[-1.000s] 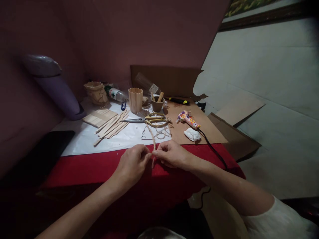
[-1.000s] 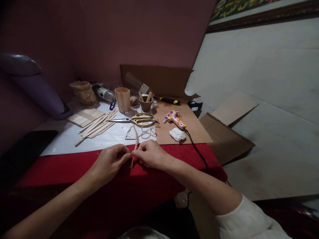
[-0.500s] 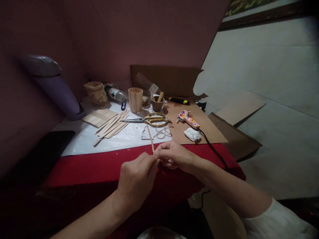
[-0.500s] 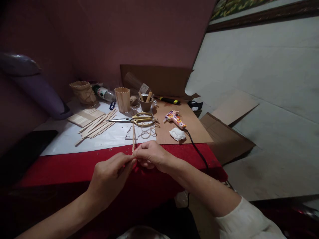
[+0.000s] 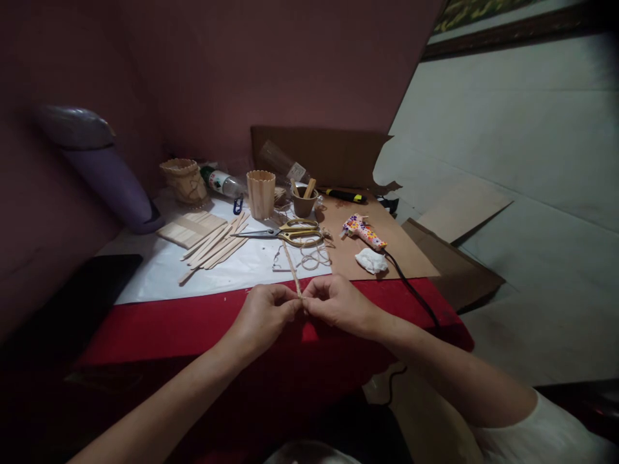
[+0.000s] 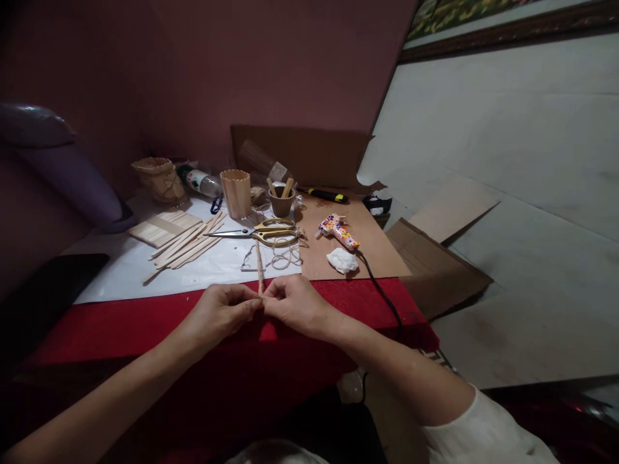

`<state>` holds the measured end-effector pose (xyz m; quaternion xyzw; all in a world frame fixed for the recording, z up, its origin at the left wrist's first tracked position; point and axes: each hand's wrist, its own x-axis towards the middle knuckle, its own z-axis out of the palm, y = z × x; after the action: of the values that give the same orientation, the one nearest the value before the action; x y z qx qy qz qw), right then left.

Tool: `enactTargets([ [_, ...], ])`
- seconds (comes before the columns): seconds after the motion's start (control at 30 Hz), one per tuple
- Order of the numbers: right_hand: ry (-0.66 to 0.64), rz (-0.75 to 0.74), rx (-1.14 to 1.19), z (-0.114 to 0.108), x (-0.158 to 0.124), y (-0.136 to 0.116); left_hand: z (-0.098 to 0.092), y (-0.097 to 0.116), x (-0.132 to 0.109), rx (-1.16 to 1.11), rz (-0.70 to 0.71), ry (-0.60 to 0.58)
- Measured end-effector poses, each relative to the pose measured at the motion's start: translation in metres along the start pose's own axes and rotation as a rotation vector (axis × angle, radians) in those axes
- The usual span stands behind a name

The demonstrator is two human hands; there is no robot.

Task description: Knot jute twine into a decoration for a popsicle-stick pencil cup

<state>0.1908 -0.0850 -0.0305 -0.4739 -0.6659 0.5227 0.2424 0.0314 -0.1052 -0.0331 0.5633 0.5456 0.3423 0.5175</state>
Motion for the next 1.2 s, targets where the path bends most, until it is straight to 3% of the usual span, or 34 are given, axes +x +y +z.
enactTargets([
  [0.27, 0.002, -0.196, -0.391, -0.010, -0.011, -0.016, -0.001, -0.004, 0.004, 0.032, 0.013, 0.032],
  [0.47, 0.169, -0.337, -0.656, -0.012, -0.018, -0.018, 0.000, 0.003, 0.002, -0.013, -0.063, 0.021],
  [0.7, 0.281, -0.449, -0.794, 0.004, -0.029, -0.008, 0.003, 0.008, 0.002, -0.162, -0.146, -0.016],
  [0.83, 0.352, -0.524, -0.918, 0.017, -0.032, 0.001, 0.003, 0.012, 0.000, -0.313, -0.198, -0.097],
  [1.2, 0.553, -0.711, -1.144, 0.030, -0.035, 0.011, -0.003, 0.012, -0.001, -0.395, -0.187, -0.158],
])
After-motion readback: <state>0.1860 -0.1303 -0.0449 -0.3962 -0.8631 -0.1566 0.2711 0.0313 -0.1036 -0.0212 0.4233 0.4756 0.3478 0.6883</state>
